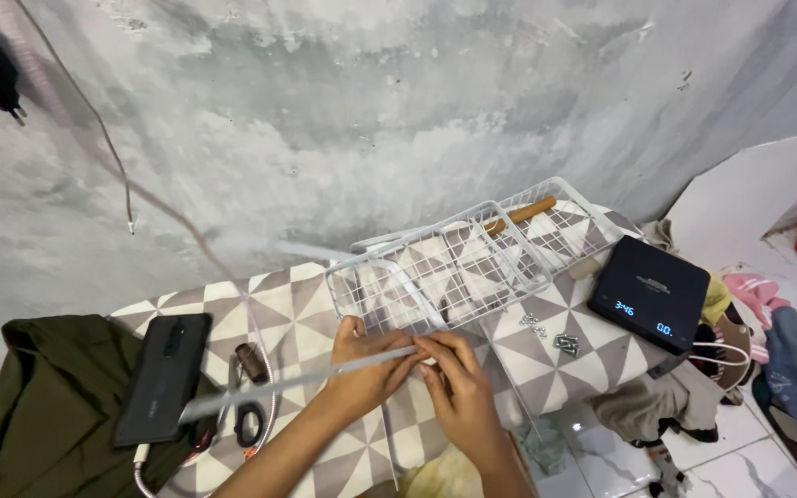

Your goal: The person assembles a white wire basket by attaching a vertical support bar with screws and washers using a screwdriver. They tighten multiple fasteners, reposition the basket, and continue securing the support bar to the basket frame.

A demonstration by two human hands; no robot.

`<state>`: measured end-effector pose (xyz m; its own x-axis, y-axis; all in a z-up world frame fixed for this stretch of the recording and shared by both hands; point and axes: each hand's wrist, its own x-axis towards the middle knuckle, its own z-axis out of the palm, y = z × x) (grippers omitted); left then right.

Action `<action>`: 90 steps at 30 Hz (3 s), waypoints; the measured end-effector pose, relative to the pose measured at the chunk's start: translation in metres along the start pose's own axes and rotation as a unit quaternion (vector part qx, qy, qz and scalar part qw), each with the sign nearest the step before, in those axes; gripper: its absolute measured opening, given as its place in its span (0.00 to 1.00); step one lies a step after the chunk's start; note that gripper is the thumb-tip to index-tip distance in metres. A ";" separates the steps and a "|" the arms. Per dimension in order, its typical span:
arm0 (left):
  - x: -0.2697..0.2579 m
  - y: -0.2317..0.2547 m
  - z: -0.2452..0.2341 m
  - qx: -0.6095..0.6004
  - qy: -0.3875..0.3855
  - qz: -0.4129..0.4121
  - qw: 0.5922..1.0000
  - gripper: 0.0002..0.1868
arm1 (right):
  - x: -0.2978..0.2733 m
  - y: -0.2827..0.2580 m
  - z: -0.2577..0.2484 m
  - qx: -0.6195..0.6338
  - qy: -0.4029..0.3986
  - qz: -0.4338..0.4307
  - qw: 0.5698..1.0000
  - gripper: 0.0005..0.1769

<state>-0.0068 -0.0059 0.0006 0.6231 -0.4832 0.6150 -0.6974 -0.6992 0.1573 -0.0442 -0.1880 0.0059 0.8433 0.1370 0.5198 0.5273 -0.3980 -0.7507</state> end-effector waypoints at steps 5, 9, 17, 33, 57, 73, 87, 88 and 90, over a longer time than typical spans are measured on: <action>0.002 0.003 -0.005 0.004 -0.018 -0.004 1.000 0.06 | -0.008 0.000 0.006 0.033 0.012 0.035 0.999 0.22; 0.003 0.000 -0.009 0.008 -0.019 -0.025 0.999 0.08 | -0.014 -0.001 0.005 0.106 -0.014 0.042 0.993 0.24; 0.006 0.004 -0.015 -0.003 0.006 -0.010 1.000 0.18 | -0.022 -0.002 0.004 0.113 -0.021 0.027 0.993 0.25; 0.006 -0.007 -0.033 -0.031 -0.017 0.004 0.999 0.09 | -0.042 0.003 -0.025 -0.119 -0.075 -0.004 0.990 0.22; 0.016 -0.026 -0.020 -0.043 -0.059 -0.010 0.997 0.09 | -0.094 0.050 -0.050 -0.070 0.082 -0.019 0.994 0.13; 0.052 -0.029 -0.024 -0.039 -0.174 -0.010 0.984 0.09 | -0.059 0.007 -0.080 -0.267 -0.060 -0.017 0.962 0.16; 0.045 -0.029 -0.021 -0.086 -0.138 -0.009 0.987 0.08 | 0.090 -0.036 -0.030 -0.049 -0.205 -0.067 0.975 0.18; 0.043 -0.029 -0.021 -0.105 -0.084 0.021 0.991 0.09 | 0.093 -0.034 -0.023 -0.041 -0.197 -0.089 0.975 0.13; 0.041 -0.029 -0.022 -0.085 -0.111 -0.002 0.990 0.08 | 0.094 -0.027 -0.018 -0.006 -0.191 -0.070 0.979 0.11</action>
<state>0.0317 0.0060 0.0381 0.6761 -0.5974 0.4312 -0.7318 -0.6123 0.2992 0.0188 -0.1802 0.0826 0.7419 0.5189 0.4246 0.6407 -0.3622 -0.6770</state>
